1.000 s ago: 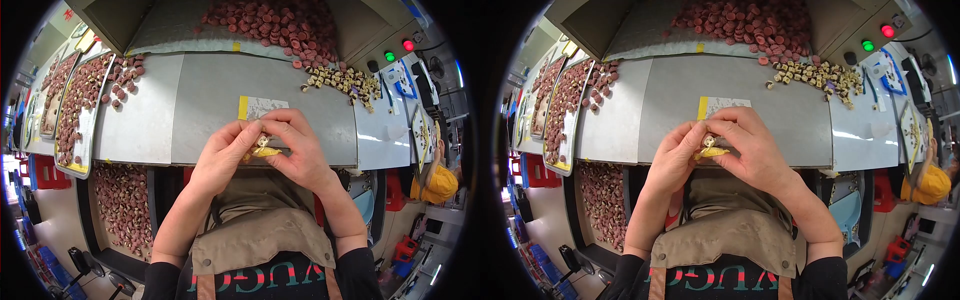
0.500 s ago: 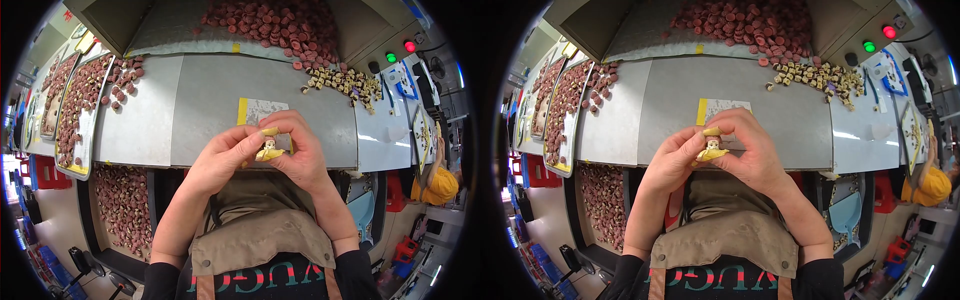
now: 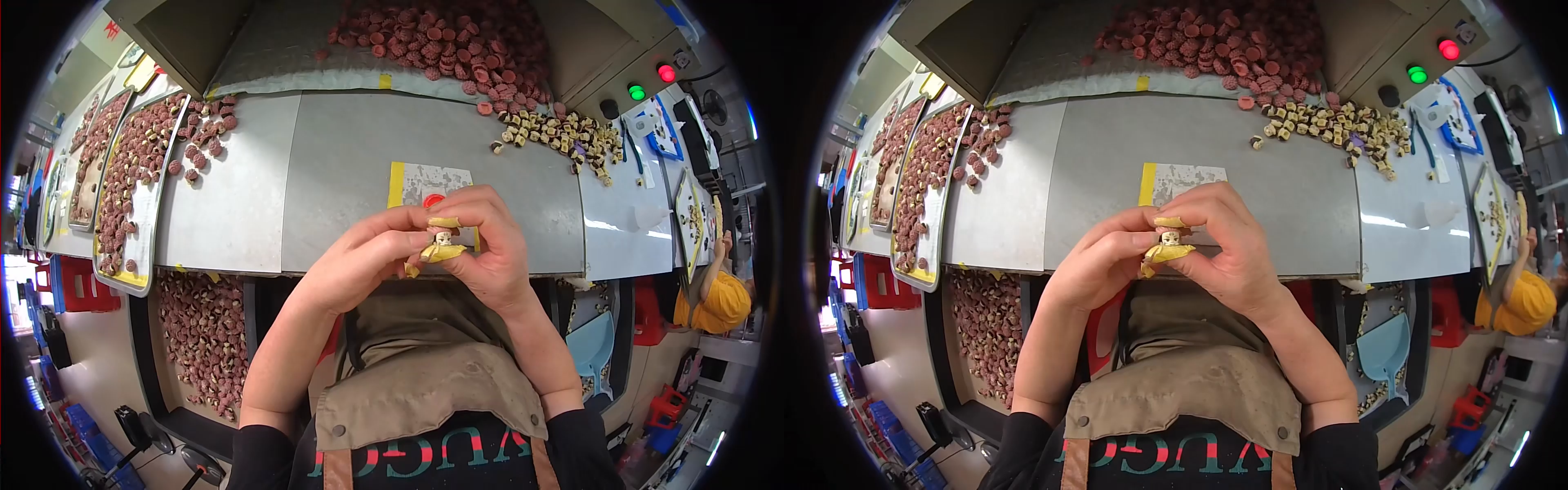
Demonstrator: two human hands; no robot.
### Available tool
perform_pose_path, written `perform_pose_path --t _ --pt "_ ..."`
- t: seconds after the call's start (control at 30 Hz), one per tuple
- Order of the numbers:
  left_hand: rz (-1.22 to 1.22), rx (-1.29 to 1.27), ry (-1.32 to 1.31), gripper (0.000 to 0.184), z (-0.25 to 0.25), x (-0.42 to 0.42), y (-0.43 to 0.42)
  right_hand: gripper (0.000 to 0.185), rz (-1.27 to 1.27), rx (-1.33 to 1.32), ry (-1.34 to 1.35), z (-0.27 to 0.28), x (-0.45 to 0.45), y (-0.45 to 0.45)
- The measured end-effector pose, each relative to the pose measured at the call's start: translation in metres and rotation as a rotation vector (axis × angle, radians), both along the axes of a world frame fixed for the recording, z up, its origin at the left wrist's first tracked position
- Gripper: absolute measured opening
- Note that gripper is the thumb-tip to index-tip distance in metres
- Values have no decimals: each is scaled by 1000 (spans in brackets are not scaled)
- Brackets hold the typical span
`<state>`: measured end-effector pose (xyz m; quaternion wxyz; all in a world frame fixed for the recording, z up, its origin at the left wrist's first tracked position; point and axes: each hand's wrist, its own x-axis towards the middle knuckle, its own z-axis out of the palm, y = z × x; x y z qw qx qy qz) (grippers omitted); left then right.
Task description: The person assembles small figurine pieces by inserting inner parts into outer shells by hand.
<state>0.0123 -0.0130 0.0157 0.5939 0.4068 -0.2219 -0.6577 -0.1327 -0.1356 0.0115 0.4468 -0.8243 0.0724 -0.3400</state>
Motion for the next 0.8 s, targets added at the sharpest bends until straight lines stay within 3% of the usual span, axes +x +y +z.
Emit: perform_pose_path --t 0.43,0.63,0.73,0.8 --pt "37 5 10 22 -6 -2 -2 34 29 -71 -21 -5 3 -1" --pt "90 0 16 28 4 -4 3 36 26 -148 29 6 6 0" --pt "223 69 -374 31 9 13 31 35 83 -280 81 19 9 -8" --pt "452 149 -705 31 11 41 60 32 -95 -363 153 18 -1 -35"
